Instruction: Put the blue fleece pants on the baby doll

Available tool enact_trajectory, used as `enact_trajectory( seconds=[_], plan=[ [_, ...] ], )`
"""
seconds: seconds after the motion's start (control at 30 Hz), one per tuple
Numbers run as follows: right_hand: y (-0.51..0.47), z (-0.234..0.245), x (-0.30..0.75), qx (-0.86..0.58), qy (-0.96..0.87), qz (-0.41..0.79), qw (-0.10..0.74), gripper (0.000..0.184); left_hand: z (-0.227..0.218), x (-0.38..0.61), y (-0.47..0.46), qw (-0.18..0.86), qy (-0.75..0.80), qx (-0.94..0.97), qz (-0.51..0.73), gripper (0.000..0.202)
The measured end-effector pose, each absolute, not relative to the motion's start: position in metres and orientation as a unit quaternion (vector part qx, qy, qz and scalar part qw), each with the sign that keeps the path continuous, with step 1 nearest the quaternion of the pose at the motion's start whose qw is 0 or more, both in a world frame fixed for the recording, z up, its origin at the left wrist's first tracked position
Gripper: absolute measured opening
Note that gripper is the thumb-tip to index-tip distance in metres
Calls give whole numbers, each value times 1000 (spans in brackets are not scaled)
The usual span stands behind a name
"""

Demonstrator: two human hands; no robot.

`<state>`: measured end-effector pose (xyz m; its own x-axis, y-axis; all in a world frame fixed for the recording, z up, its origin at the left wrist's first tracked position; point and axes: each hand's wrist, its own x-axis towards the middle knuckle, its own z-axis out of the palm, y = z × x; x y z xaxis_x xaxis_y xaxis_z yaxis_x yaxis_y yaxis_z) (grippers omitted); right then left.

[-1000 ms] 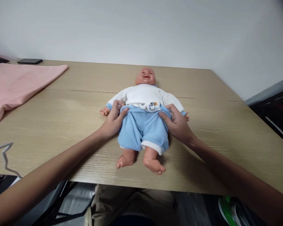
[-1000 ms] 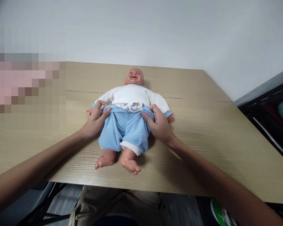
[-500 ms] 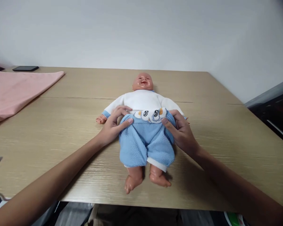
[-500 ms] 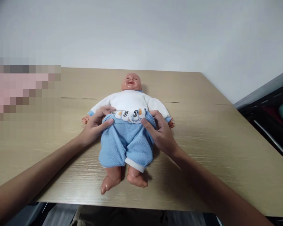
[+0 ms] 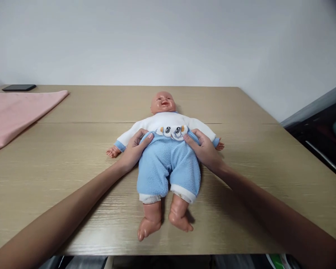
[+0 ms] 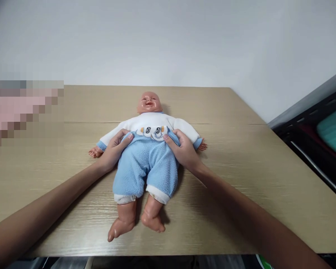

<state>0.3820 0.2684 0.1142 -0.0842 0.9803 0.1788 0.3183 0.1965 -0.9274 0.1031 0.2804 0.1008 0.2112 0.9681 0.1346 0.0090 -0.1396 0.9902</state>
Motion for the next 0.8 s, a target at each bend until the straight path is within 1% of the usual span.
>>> enact_trajectory(
  seconds=[0.07,0.13,0.2,0.27,0.33,0.4,0.5,0.53,0.6,0.67,0.73,0.8],
  plan=[
    [266,115,394,-504,-636,408,418,41,102,91,283,528,394,608,443,43],
    [266,116,411,-482,-638,468,376,45,105,74,286,556,355,658,363,43],
    [266,119,431,-446,-652,530,309,51,108,56,290,576,306,711,263,46],
    [265,121,449,-398,-691,560,226,58,111,43,292,575,280,740,208,60],
    [263,122,460,-369,-731,543,186,59,113,37,291,575,277,742,204,70],
    [260,119,461,-357,-742,534,193,56,113,38,289,590,290,722,217,65],
    [254,110,451,-366,-698,571,230,56,108,47,285,622,331,655,272,44],
    [252,106,446,-379,-669,588,251,57,106,51,284,638,347,618,301,39],
    [250,99,435,-402,-595,623,311,57,101,59,282,684,365,525,350,39],
    [248,92,426,-405,-524,655,364,60,99,66,279,727,365,447,372,46],
    [247,87,420,-407,-479,674,388,63,98,71,277,739,363,424,377,49],
    [246,84,417,-431,-458,669,397,69,100,74,275,726,362,438,386,46]
  ],
)
